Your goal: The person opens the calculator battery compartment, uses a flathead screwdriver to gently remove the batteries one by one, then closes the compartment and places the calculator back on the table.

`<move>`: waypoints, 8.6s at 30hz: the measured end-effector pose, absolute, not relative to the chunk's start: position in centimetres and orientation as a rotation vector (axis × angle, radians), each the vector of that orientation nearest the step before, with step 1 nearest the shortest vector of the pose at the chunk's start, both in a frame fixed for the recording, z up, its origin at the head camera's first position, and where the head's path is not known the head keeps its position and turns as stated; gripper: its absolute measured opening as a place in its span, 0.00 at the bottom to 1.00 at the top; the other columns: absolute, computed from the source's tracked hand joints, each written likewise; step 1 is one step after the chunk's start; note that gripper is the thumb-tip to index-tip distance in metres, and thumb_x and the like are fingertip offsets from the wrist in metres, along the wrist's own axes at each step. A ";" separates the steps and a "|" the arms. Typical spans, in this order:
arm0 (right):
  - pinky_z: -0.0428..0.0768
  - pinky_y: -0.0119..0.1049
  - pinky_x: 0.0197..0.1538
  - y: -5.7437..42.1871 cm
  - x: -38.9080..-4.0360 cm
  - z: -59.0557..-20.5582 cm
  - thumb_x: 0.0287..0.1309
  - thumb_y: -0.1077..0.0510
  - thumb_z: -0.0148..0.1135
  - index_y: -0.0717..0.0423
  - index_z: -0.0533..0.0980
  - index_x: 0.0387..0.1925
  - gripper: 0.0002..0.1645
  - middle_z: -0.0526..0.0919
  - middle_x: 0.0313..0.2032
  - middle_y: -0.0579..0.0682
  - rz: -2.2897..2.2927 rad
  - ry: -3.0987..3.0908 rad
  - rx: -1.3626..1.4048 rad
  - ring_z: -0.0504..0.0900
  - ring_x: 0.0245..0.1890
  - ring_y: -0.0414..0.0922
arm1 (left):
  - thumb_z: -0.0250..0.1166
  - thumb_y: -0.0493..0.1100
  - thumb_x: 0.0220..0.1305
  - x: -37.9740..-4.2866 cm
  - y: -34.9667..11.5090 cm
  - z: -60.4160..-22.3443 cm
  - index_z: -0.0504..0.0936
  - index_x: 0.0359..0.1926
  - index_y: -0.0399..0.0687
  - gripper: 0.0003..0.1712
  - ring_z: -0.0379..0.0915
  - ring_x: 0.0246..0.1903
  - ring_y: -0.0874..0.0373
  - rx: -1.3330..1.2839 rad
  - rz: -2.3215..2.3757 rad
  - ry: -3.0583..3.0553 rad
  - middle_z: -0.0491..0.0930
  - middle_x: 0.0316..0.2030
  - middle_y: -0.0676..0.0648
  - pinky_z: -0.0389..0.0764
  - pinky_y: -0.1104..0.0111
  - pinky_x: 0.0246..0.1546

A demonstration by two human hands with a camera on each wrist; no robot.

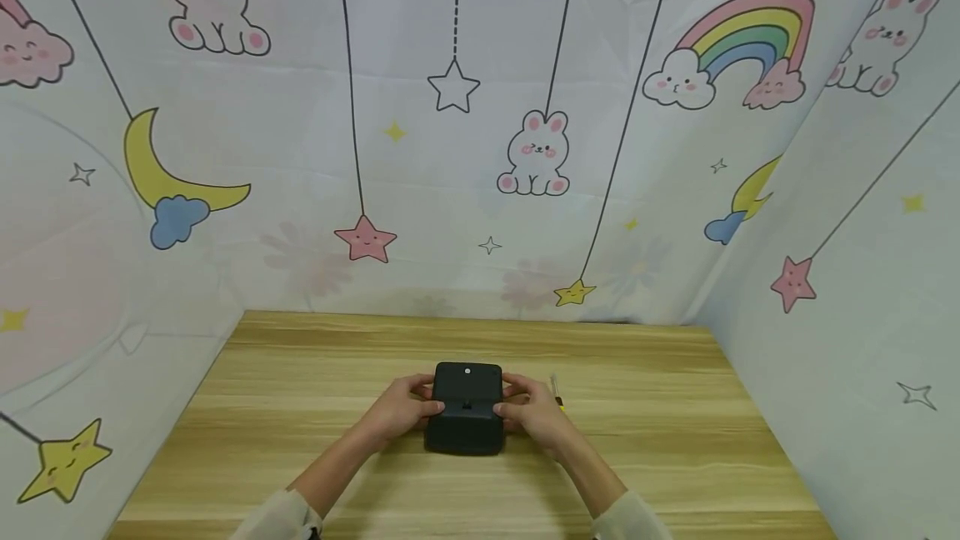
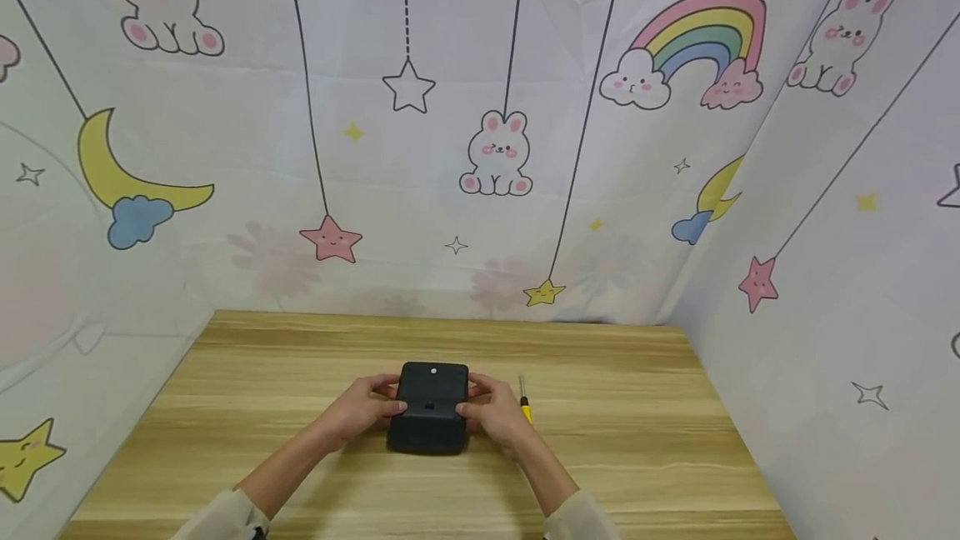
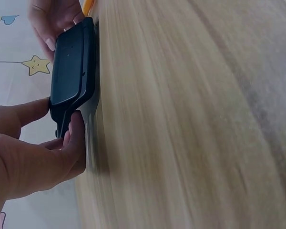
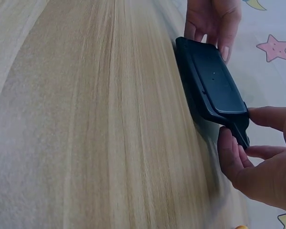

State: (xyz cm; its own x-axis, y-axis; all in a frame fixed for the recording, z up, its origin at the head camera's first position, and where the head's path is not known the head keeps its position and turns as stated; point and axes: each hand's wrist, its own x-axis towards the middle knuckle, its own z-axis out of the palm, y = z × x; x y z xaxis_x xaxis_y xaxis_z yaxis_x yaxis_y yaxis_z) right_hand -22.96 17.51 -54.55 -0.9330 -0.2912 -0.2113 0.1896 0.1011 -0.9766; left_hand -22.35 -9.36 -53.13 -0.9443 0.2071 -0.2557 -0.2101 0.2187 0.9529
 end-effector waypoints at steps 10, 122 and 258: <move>0.88 0.41 0.45 17.6 -23.0 -54.8 0.66 0.70 0.67 0.70 0.61 0.78 0.43 0.71 0.57 0.64 -1.860 2.041 -0.103 0.80 0.45 0.47 | 0.69 0.30 0.70 -22.2 -9.0 -52.9 0.69 0.74 0.26 0.35 0.82 0.37 0.54 0.015 1.707 2.241 0.75 0.49 0.37 0.88 0.59 0.40; 0.79 0.55 0.64 14.5 -22.1 -52.6 0.70 0.53 0.71 0.58 0.83 0.57 0.20 0.83 0.56 0.53 -1.113 2.732 -0.656 0.81 0.59 0.54 | 0.76 0.65 0.63 -23.3 -10.2 -56.0 0.73 0.76 0.46 0.48 0.55 0.79 0.40 0.940 0.922 2.733 0.60 0.80 0.44 0.69 0.44 0.71; 0.79 0.46 0.64 14.1 -22.5 -54.4 0.70 0.52 0.72 0.51 0.84 0.51 0.12 0.78 0.49 0.43 -0.853 2.910 -0.901 0.77 0.55 0.43 | 0.77 0.64 0.62 -24.0 -9.2 -56.2 0.73 0.75 0.44 0.49 0.61 0.76 0.40 0.924 0.917 2.710 0.61 0.78 0.41 0.72 0.45 0.69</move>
